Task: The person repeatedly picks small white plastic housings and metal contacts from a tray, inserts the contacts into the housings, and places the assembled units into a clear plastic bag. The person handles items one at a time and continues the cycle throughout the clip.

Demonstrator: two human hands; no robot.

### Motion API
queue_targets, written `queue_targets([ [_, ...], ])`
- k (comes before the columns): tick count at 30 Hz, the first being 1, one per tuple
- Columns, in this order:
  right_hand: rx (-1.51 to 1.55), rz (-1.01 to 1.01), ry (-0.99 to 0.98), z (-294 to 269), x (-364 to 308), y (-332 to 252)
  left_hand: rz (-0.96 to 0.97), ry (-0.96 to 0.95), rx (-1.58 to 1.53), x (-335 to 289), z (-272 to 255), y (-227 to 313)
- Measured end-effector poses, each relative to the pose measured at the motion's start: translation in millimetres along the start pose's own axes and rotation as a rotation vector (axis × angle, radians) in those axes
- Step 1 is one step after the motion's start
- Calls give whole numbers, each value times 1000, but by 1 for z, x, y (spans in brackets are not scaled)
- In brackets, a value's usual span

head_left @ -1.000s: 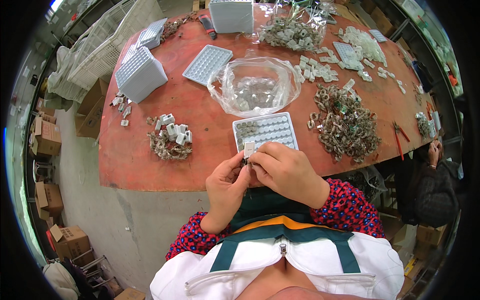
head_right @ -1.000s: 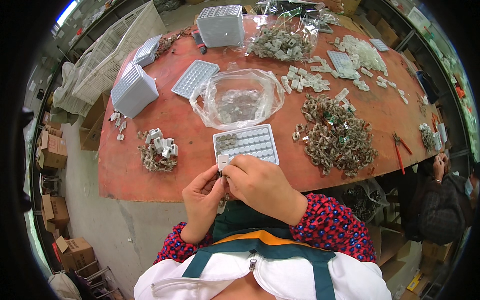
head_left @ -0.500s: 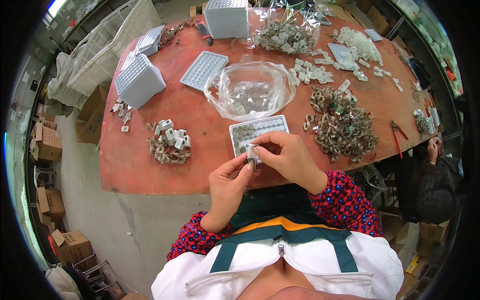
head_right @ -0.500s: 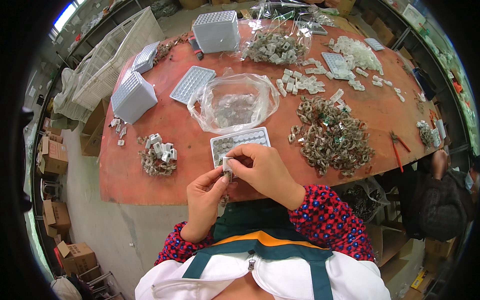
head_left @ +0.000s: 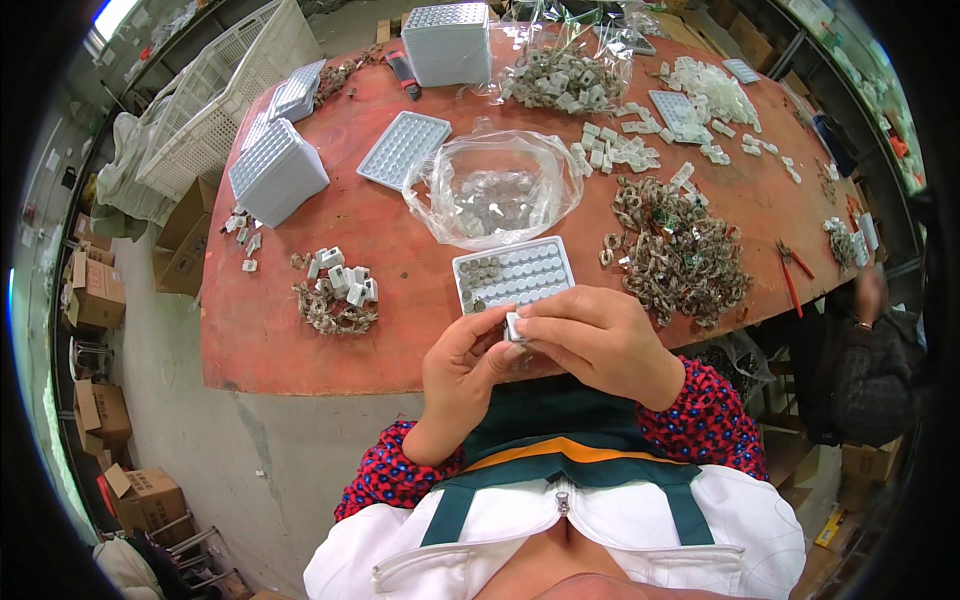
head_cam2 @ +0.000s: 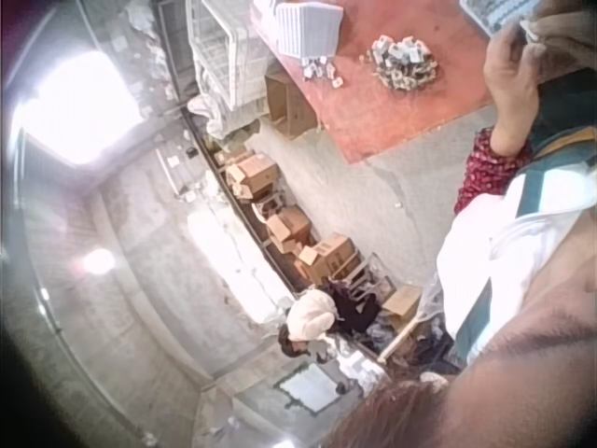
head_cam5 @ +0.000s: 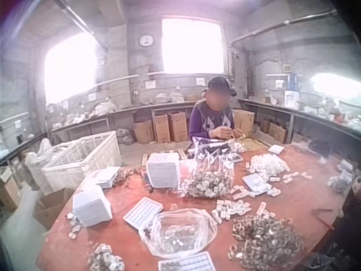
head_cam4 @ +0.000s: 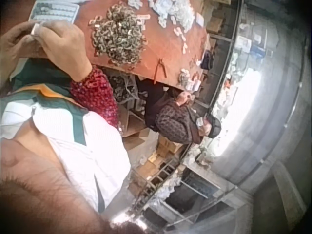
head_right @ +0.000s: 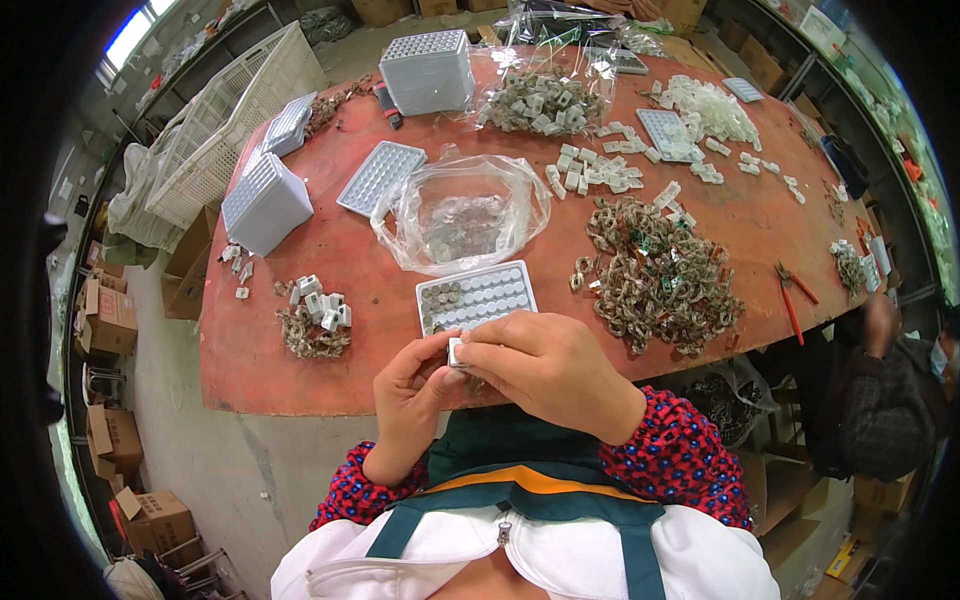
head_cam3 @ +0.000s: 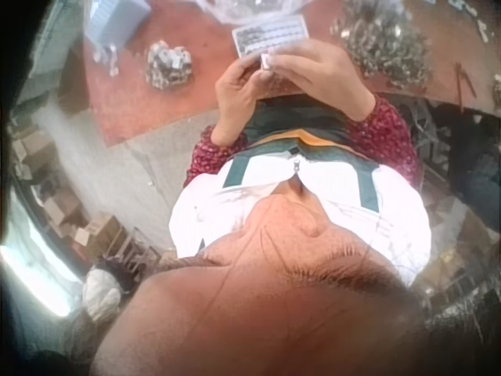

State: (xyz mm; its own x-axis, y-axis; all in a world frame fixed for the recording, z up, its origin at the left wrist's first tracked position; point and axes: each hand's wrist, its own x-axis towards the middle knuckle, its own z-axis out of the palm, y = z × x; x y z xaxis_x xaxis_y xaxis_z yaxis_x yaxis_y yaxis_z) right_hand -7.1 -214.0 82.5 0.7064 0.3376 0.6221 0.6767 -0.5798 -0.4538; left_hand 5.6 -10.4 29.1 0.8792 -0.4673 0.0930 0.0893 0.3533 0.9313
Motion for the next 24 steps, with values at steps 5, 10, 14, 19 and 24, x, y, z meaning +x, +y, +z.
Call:
queue_targets([
  [5, -6, -15, 9, -4, -4, -9, 143, 16, -16, -7, 7, -3],
  [10, 11, -10, 12, -4, -6, -16, 206, 65, 57, -12, 8, -5],
  [14, -68, -57, 15, 1, -8, -18, 153, 111, -17, -16, 9, -11],
  [19, -86, -123, -71, 0, -9, -9, -22, 88, -239, -14, 4, -10],
  [24, 119, 279, -236, 3, 30, 62, -175, 222, -375, -8, 5, -11],
])
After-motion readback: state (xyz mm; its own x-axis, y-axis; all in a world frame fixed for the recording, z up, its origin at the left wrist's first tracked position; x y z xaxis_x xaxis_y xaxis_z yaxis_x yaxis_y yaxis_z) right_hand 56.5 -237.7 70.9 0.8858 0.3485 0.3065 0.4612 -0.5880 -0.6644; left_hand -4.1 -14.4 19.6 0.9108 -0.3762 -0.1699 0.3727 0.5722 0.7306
